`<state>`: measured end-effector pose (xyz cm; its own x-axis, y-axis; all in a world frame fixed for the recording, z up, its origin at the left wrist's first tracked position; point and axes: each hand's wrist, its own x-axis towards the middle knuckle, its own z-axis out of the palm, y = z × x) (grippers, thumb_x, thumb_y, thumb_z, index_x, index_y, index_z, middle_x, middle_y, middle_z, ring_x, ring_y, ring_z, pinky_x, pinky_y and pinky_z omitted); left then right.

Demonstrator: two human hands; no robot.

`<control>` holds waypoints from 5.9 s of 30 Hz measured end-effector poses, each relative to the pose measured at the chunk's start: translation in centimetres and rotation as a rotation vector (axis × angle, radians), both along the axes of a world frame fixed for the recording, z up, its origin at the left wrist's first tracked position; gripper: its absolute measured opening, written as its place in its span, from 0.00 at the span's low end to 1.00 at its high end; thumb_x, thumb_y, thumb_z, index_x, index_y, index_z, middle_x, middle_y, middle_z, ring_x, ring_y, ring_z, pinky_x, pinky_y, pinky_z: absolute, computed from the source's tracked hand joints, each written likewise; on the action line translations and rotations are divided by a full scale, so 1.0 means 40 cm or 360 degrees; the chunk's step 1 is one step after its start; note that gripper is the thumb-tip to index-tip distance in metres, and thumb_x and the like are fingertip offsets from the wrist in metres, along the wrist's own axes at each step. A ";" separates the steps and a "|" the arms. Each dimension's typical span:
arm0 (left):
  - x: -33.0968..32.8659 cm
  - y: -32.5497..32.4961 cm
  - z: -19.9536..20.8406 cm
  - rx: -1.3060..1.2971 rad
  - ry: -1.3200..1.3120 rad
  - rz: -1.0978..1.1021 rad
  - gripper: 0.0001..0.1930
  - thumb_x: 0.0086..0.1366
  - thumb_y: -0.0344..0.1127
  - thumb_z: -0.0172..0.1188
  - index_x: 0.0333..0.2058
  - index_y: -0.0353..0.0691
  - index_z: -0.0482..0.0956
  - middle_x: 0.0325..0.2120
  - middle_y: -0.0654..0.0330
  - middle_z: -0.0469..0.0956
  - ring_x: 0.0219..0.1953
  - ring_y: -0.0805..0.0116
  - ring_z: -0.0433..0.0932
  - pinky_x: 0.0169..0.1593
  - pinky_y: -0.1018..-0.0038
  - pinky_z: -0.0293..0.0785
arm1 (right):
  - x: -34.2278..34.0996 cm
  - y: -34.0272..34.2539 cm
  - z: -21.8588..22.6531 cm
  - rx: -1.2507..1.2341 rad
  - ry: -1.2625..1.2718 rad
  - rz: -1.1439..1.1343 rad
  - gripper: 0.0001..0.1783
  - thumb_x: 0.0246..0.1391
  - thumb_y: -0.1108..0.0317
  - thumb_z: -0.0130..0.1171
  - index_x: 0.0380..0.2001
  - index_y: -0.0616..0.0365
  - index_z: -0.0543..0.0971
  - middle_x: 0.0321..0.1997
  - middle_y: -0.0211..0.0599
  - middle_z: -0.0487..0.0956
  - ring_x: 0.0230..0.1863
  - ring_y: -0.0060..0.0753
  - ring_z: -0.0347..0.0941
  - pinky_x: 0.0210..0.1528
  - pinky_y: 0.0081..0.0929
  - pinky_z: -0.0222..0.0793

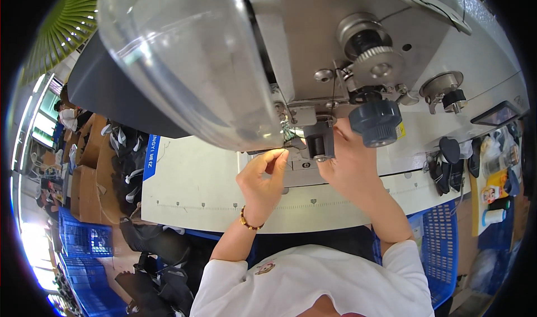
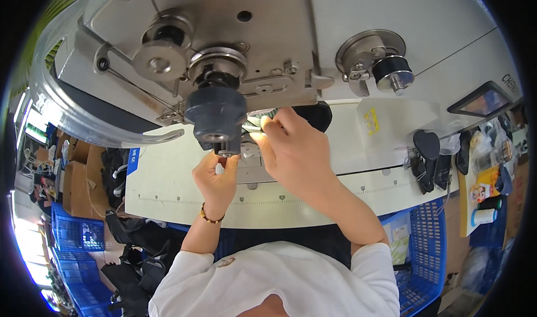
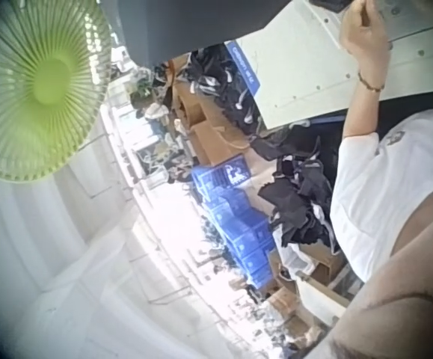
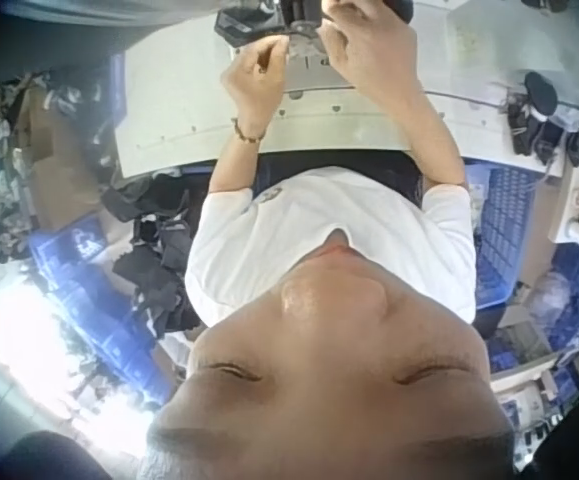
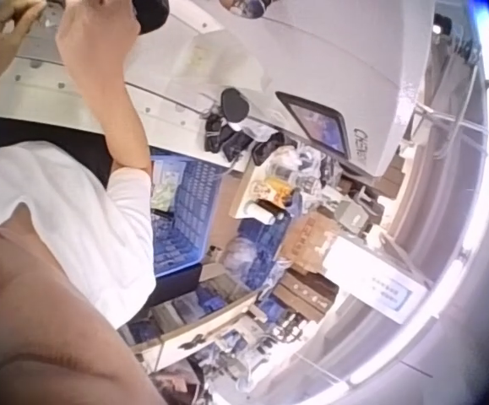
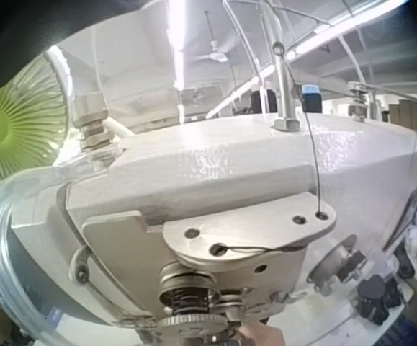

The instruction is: Using a sewing machine to join pieces of a shoe upper.

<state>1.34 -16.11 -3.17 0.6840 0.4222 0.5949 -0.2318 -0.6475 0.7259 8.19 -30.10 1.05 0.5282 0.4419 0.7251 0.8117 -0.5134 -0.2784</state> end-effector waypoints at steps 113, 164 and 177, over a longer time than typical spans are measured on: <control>0.180 0.390 -0.155 0.0311 0.0520 -0.0687 0.17 0.56 0.35 0.53 0.44 0.35 0.67 0.42 0.58 0.70 0.45 0.69 0.68 0.48 0.76 0.64 | 0.182 0.032 -0.195 0.0118 -0.0333 0.0200 0.18 0.30 0.78 0.54 0.31 0.54 0.75 0.35 0.35 0.71 0.39 0.42 0.66 0.41 0.40 0.59; 0.016 0.217 -0.013 0.0502 0.0465 -0.0972 0.23 0.62 0.43 0.41 0.54 0.41 0.55 0.53 0.60 0.59 0.54 0.67 0.59 0.56 0.68 0.58 | 0.057 0.012 0.021 -0.0264 -0.0305 0.0367 0.08 0.23 0.72 0.57 0.07 0.59 0.67 0.21 0.33 0.67 0.19 0.31 0.66 0.14 0.27 0.60; 0.035 0.181 0.109 0.1511 0.0236 -0.0721 0.17 0.46 0.25 0.55 0.38 0.47 0.75 0.41 0.59 0.72 0.43 0.61 0.70 0.44 0.68 0.68 | 0.033 0.054 -0.061 0.0094 -0.0312 0.0251 0.10 0.26 0.70 0.58 0.06 0.57 0.66 0.23 0.32 0.64 0.17 0.22 0.62 0.09 0.17 0.54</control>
